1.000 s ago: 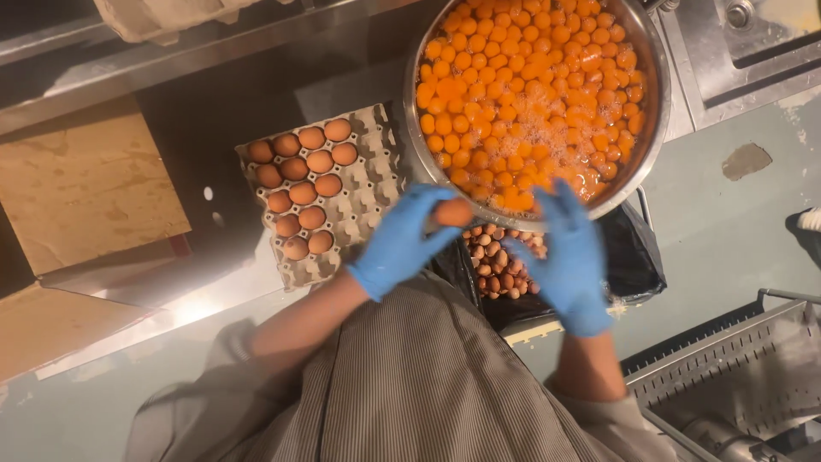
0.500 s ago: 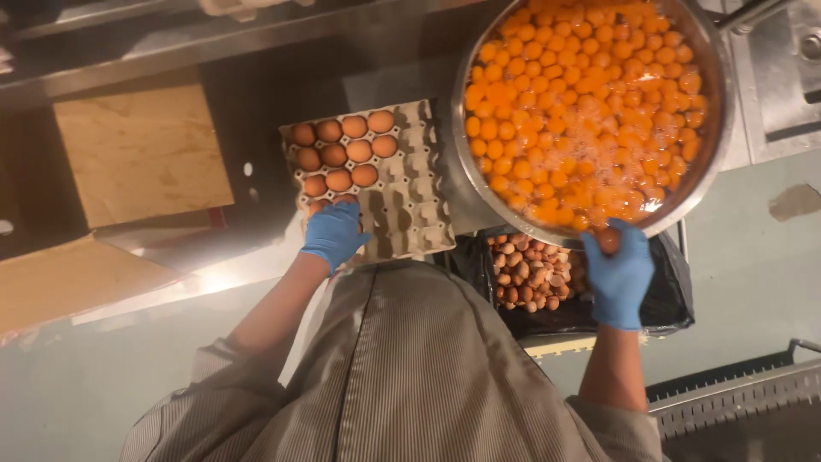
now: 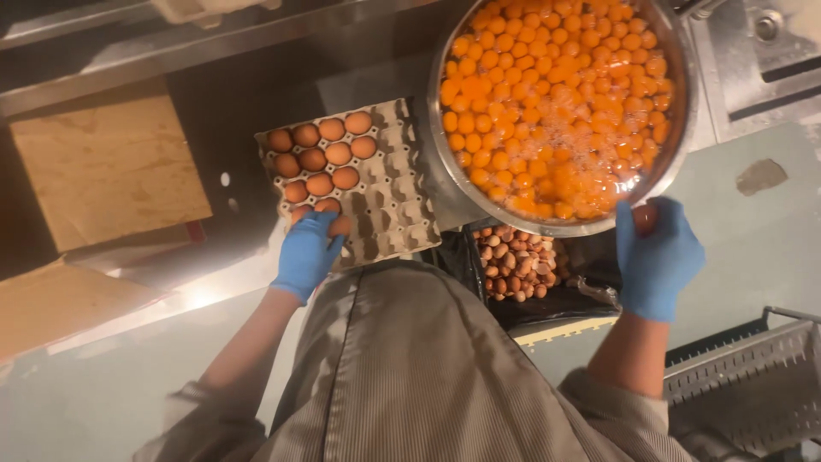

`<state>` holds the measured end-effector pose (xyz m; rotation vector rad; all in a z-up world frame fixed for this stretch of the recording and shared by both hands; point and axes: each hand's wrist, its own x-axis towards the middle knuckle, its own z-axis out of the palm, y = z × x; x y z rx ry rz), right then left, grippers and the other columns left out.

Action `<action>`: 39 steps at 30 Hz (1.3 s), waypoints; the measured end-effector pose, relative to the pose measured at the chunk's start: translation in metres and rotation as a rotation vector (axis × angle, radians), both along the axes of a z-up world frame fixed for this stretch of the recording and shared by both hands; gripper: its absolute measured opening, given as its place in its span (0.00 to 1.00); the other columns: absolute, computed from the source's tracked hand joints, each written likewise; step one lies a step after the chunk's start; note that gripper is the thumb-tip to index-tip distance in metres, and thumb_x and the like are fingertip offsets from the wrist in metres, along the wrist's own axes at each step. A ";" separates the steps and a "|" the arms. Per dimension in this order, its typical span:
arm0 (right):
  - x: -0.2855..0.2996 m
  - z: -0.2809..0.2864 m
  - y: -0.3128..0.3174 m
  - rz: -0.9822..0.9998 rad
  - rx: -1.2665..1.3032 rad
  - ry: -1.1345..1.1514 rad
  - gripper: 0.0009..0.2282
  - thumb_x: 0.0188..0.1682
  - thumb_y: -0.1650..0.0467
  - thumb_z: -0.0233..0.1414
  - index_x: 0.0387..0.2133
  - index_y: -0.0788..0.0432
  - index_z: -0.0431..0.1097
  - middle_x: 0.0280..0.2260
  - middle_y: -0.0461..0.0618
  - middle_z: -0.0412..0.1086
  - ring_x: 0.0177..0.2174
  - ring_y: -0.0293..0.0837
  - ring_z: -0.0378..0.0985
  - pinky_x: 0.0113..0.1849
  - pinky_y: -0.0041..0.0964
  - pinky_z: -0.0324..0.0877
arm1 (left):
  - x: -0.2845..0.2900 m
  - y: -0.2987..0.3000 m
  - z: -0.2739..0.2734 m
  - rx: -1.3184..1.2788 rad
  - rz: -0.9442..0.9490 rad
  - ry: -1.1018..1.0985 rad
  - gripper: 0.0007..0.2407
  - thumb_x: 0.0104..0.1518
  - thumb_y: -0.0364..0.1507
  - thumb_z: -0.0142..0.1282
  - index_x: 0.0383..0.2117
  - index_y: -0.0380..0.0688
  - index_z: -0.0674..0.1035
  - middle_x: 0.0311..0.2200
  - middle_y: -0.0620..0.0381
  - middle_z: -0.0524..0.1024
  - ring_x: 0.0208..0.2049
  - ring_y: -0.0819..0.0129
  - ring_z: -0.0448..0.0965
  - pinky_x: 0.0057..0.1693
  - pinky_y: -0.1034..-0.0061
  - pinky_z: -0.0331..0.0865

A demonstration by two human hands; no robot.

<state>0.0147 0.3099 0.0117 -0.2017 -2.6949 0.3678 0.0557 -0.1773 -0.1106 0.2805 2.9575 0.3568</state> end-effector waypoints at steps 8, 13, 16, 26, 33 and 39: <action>0.023 0.038 -0.065 0.236 -0.062 -0.288 0.28 0.44 0.57 0.64 0.54 0.58 0.68 0.28 0.53 0.73 0.37 0.58 0.79 0.41 0.48 0.73 | -0.033 0.088 0.086 0.973 0.088 0.025 0.18 0.56 0.28 0.64 0.55 0.43 0.79 0.46 0.50 0.76 0.50 0.58 0.78 0.57 0.70 0.71; 0.012 -0.001 -0.137 0.634 -0.209 -0.165 0.30 0.41 0.64 0.63 0.59 0.53 0.65 0.56 0.64 0.66 0.45 0.59 0.78 0.42 0.43 0.73 | -0.040 0.149 0.104 1.196 -0.058 -0.106 0.19 0.58 0.29 0.63 0.56 0.44 0.74 0.50 0.50 0.75 0.52 0.59 0.78 0.57 0.72 0.73; 0.015 -0.025 -0.124 0.527 -0.324 -0.190 0.24 0.45 0.67 0.64 0.56 0.55 0.69 0.51 0.58 0.71 0.44 0.55 0.80 0.44 0.42 0.74 | -0.040 0.141 0.101 1.161 -0.019 -0.141 0.20 0.59 0.32 0.62 0.56 0.44 0.73 0.46 0.51 0.77 0.48 0.59 0.80 0.53 0.71 0.74; 0.003 -0.058 -0.018 0.090 -0.317 -0.063 0.15 0.49 0.66 0.63 0.45 0.62 0.73 0.41 0.61 0.76 0.41 0.59 0.81 0.43 0.45 0.75 | 0.004 -0.046 -0.016 -0.194 0.467 -0.313 0.21 0.55 0.52 0.55 0.31 0.46 0.84 0.34 0.46 0.83 0.37 0.52 0.84 0.41 0.58 0.76; -0.035 -0.055 -0.019 0.080 -0.264 -0.131 0.13 0.52 0.63 0.61 0.44 0.58 0.74 0.37 0.63 0.76 0.39 0.61 0.81 0.41 0.48 0.74 | 0.021 -0.040 -0.070 -0.098 0.489 -0.315 0.23 0.50 0.54 0.59 0.34 0.46 0.84 0.35 0.47 0.83 0.38 0.51 0.84 0.42 0.58 0.76; -0.023 -0.041 0.005 0.104 -0.149 -0.096 0.14 0.56 0.62 0.62 0.49 0.58 0.76 0.37 0.65 0.76 0.40 0.62 0.81 0.44 0.50 0.74 | 0.035 -0.040 -0.066 -0.119 0.532 -0.161 0.23 0.55 0.53 0.59 0.34 0.44 0.83 0.32 0.49 0.83 0.35 0.52 0.84 0.39 0.59 0.76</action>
